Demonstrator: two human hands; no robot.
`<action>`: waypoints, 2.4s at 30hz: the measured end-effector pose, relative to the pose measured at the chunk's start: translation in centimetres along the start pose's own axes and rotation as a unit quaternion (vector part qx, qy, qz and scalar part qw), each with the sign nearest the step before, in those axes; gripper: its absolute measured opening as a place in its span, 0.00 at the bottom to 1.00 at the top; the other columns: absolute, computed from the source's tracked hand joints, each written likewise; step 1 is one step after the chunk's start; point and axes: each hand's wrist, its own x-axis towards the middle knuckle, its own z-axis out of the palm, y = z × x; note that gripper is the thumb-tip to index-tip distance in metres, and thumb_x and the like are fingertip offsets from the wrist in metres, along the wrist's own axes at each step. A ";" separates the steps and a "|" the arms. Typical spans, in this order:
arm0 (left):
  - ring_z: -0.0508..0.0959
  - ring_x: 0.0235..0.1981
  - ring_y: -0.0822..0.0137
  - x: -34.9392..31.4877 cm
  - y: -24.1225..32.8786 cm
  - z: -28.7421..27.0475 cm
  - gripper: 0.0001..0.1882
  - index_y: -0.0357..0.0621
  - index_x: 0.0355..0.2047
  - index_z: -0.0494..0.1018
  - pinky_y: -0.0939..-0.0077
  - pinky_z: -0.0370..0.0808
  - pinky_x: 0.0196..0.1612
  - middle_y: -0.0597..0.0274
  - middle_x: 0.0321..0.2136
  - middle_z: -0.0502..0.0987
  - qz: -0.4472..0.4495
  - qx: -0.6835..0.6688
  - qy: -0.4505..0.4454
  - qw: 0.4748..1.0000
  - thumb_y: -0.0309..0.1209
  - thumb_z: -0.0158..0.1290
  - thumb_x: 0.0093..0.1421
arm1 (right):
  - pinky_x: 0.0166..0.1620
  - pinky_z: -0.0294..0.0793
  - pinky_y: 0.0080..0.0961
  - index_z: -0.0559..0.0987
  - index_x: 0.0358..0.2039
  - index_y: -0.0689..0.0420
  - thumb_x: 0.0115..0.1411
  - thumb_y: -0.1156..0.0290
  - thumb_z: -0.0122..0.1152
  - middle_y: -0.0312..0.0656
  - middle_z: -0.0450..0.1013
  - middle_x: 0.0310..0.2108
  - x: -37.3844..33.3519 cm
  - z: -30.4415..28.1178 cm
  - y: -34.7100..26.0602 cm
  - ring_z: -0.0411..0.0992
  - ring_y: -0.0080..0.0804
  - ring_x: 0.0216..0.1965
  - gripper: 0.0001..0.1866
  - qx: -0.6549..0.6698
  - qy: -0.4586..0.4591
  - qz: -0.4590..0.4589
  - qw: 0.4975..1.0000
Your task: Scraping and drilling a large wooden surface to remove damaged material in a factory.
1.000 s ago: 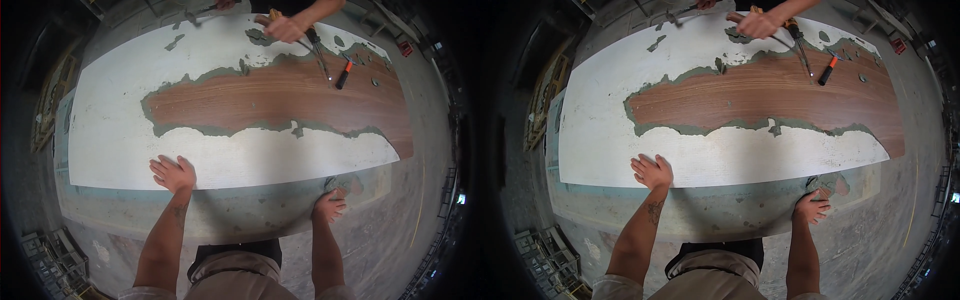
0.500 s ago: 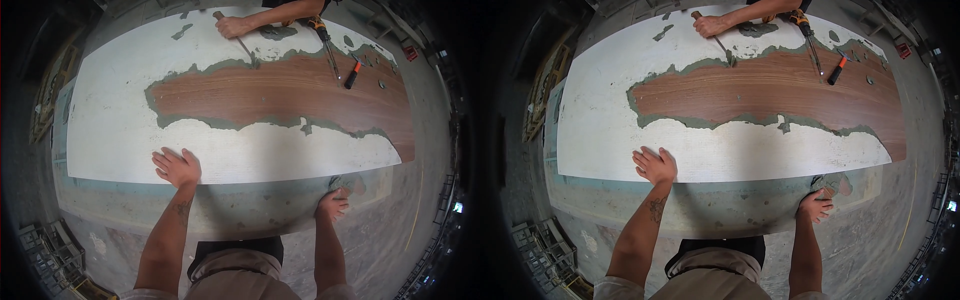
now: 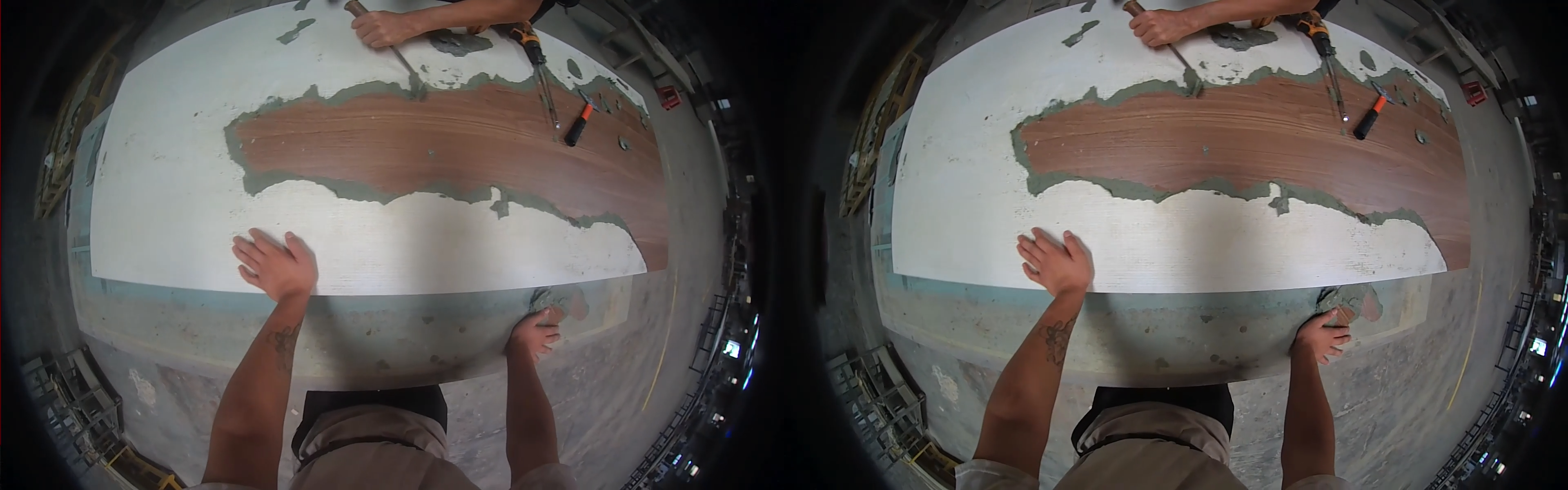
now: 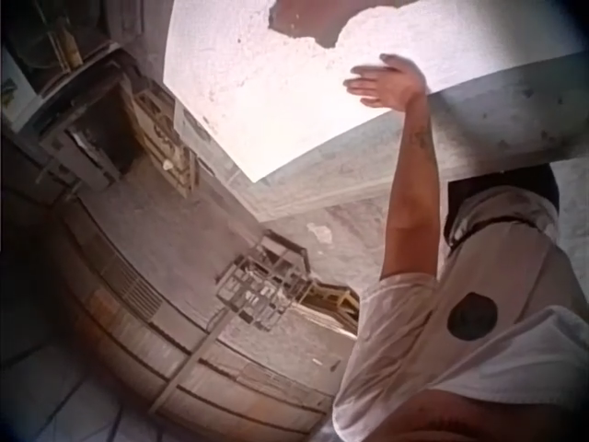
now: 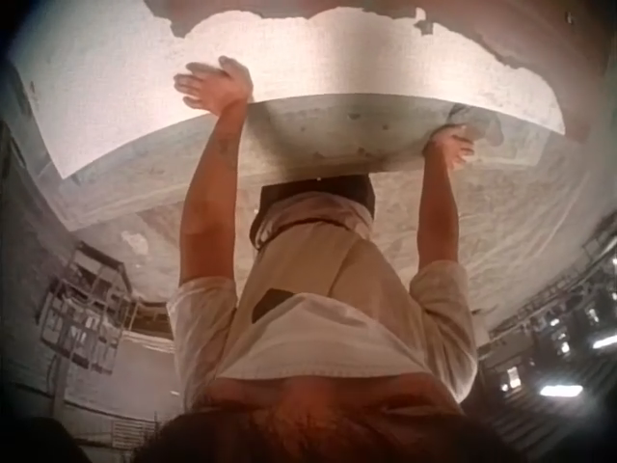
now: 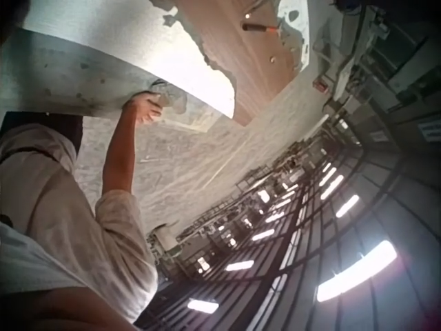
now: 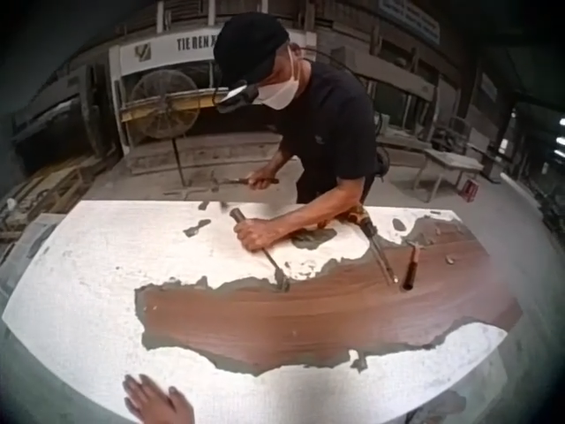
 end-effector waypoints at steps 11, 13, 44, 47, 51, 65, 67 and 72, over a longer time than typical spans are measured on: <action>0.47 0.75 0.43 -0.7 -0.1 1.3 0.40 0.39 0.71 0.54 0.37 0.47 0.71 0.40 0.73 0.50 0.008 0.046 0.029 0.998 0.54 0.44 0.69 | 0.71 0.53 0.53 0.57 0.72 0.61 0.65 0.48 0.61 0.60 0.54 0.71 6.1 -4.0 0.9 0.52 0.58 0.71 0.44 0.321 -0.029 -0.234 0.917; 0.48 0.74 0.43 0.1 -0.9 1.8 0.40 0.39 0.71 0.54 0.38 0.48 0.71 0.39 0.73 0.51 0.024 0.059 0.057 0.996 0.54 0.44 0.69 | 0.66 0.63 0.38 0.61 0.68 0.67 0.65 0.64 0.65 0.62 0.63 0.63 5.0 -7.3 -6.7 0.63 0.50 0.65 0.37 0.353 0.021 -0.370 0.859; 0.55 0.72 0.50 0.6 -2.1 3.4 0.37 0.47 0.68 0.62 0.42 0.56 0.68 0.47 0.71 0.57 0.022 0.060 0.078 0.995 0.58 0.46 0.67 | 0.20 0.57 0.17 0.75 0.28 0.50 0.68 0.59 0.63 0.28 0.66 0.18 22.6 -18.7 -14.1 0.59 0.15 0.16 0.14 0.524 -0.369 -0.221 0.735; 0.55 0.73 0.51 0.8 -2.2 3.0 0.38 0.48 0.68 0.61 0.42 0.56 0.68 0.48 0.71 0.57 0.020 0.063 0.075 0.995 0.59 0.45 0.67 | 0.21 0.59 0.18 0.74 0.27 0.52 0.68 0.59 0.63 0.30 0.68 0.18 23.0 -18.8 -13.1 0.61 0.16 0.16 0.15 0.470 -0.354 -0.258 0.766; 0.54 0.73 0.49 0.2 -1.2 2.2 0.37 0.44 0.68 0.61 0.41 0.54 0.68 0.43 0.71 0.55 0.010 0.054 0.048 0.997 0.56 0.46 0.67 | 0.23 0.66 0.18 0.76 0.32 0.55 0.70 0.57 0.60 0.35 0.74 0.21 23.3 -17.9 -5.5 0.68 0.20 0.19 0.16 0.363 -0.431 -0.264 0.782; 0.67 0.64 0.52 1.8 -3.8 4.0 0.37 0.47 0.63 0.69 0.44 0.60 0.62 0.57 0.61 0.69 0.036 0.069 0.104 0.992 0.60 0.46 0.64 | 0.18 0.57 0.19 0.74 0.42 0.57 0.76 0.48 0.40 0.34 0.63 0.21 12.2 -12.5 1.5 0.60 0.21 0.16 0.24 0.451 -0.609 -0.026 0.652; 0.60 0.69 0.50 1.5 -2.9 3.6 0.39 0.44 0.66 0.65 0.44 0.55 0.67 0.50 0.68 0.62 0.022 0.029 0.047 0.998 0.59 0.47 0.65 | 0.17 0.53 0.18 0.74 0.41 0.56 0.76 0.47 0.40 0.33 0.63 0.21 12.1 -12.0 0.0 0.58 0.19 0.15 0.24 0.465 -0.616 0.005 0.636; 0.68 0.63 0.52 2.0 -3.8 3.6 0.38 0.44 0.64 0.69 0.46 0.62 0.62 0.55 0.61 0.70 0.037 0.045 0.090 0.994 0.60 0.46 0.65 | 0.16 0.51 0.18 0.73 0.36 0.54 0.74 0.43 0.43 0.32 0.61 0.18 10.8 -11.3 0.5 0.54 0.19 0.13 0.26 0.433 -0.615 -0.055 0.656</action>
